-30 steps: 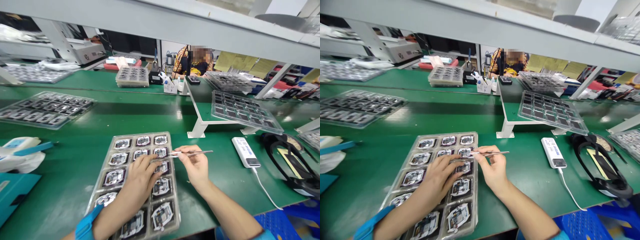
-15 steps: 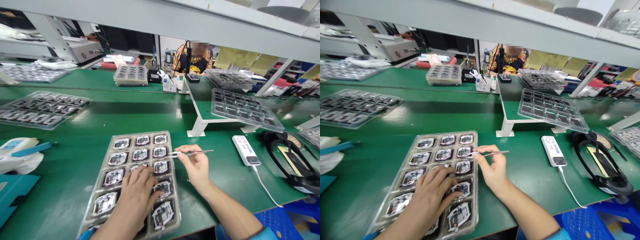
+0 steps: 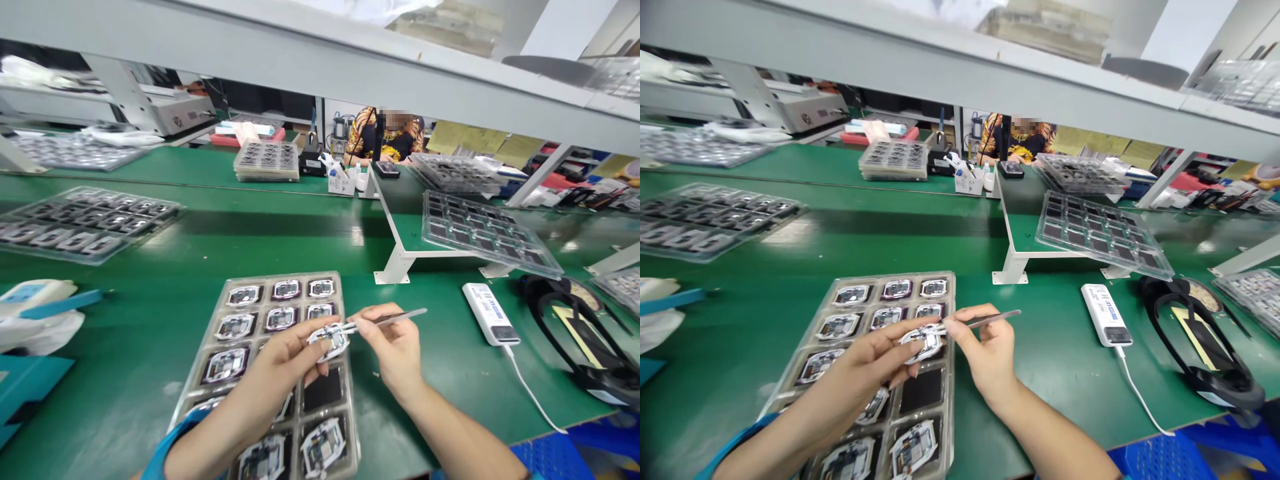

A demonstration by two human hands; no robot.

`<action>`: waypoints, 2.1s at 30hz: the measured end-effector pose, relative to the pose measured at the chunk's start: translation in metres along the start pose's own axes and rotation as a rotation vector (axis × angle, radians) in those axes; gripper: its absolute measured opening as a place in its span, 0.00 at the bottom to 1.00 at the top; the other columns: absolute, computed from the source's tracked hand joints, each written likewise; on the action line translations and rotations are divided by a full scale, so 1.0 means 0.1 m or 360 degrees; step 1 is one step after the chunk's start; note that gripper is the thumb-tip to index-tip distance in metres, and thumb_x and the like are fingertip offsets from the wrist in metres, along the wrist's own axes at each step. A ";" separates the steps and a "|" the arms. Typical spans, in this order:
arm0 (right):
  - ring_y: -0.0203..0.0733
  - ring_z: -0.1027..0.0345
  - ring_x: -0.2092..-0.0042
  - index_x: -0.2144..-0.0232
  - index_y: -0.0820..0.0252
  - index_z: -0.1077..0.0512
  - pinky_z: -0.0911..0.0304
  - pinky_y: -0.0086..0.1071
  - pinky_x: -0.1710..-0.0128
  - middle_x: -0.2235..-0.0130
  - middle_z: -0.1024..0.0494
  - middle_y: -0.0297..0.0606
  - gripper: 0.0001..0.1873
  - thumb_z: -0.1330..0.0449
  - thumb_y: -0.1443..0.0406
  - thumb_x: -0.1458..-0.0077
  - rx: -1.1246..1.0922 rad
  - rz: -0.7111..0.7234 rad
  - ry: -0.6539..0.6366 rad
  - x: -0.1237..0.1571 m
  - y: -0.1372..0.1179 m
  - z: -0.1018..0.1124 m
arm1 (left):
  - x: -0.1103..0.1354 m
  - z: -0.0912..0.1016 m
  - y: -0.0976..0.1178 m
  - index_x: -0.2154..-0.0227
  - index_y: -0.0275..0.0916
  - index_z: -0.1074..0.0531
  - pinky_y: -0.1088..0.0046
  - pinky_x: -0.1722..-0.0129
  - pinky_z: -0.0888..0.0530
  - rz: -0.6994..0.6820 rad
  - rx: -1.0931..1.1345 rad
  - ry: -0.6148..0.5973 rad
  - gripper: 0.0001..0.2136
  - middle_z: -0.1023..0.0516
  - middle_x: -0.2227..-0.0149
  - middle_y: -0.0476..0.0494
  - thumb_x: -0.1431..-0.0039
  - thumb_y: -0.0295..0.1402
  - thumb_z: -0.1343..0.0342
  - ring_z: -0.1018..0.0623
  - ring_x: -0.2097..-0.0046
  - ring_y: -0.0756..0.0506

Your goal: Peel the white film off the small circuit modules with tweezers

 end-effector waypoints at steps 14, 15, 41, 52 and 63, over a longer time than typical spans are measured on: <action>0.43 0.21 0.66 0.71 0.56 0.24 0.27 0.36 0.65 0.69 0.16 0.36 0.08 0.29 0.61 0.49 0.0080 0.0038 -0.0176 0.04 0.04 -0.11 | 0.00 -0.04 -0.08 0.60 0.42 0.15 0.74 0.74 0.35 -0.0055 0.0205 0.0020 0.18 0.16 0.59 0.41 0.45 0.48 0.38 0.30 0.71 0.48; 0.43 0.21 0.66 0.71 0.55 0.24 0.27 0.37 0.64 0.69 0.16 0.36 0.07 0.29 0.62 0.48 0.0069 0.0079 -0.0213 0.04 0.02 -0.13 | 0.00 -0.04 -0.08 0.61 0.41 0.15 0.74 0.74 0.35 -0.0037 0.0231 0.0033 0.17 0.16 0.59 0.41 0.46 0.48 0.37 0.31 0.71 0.49; 0.43 0.20 0.65 0.67 0.53 0.24 0.25 0.40 0.59 0.68 0.16 0.34 0.05 0.32 0.68 0.44 0.0277 0.0468 -0.0408 0.07 -0.18 -0.15 | 0.01 0.04 -0.15 0.68 0.45 0.15 0.77 0.73 0.30 0.0073 0.0223 0.0095 0.15 0.17 0.59 0.44 0.54 0.49 0.33 0.29 0.65 0.46; 0.44 0.20 0.63 0.66 0.53 0.23 0.26 0.42 0.55 0.67 0.15 0.36 0.07 0.33 0.71 0.44 0.0509 0.0596 -0.0549 0.08 -0.25 -0.19 | -0.01 0.04 -0.12 0.68 0.44 0.15 0.76 0.73 0.30 0.0063 0.0060 0.0110 0.14 0.17 0.62 0.45 0.52 0.46 0.36 0.29 0.66 0.45; 0.41 0.20 0.62 0.67 0.54 0.25 0.25 0.34 0.61 0.65 0.16 0.36 0.05 0.32 0.68 0.45 0.0340 0.0265 -0.0489 0.03 -0.12 -0.14 | -0.02 0.08 -0.18 0.66 0.43 0.16 0.80 0.74 0.33 0.0105 0.0092 0.0118 0.16 0.18 0.61 0.45 0.52 0.49 0.34 0.30 0.67 0.48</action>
Point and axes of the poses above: each hand's wrist, its own x-axis away from the middle knuckle, its own z-axis out of the back of the hand, y = z × x, the point moved 6 cm from there along -x, towards the middle knuckle
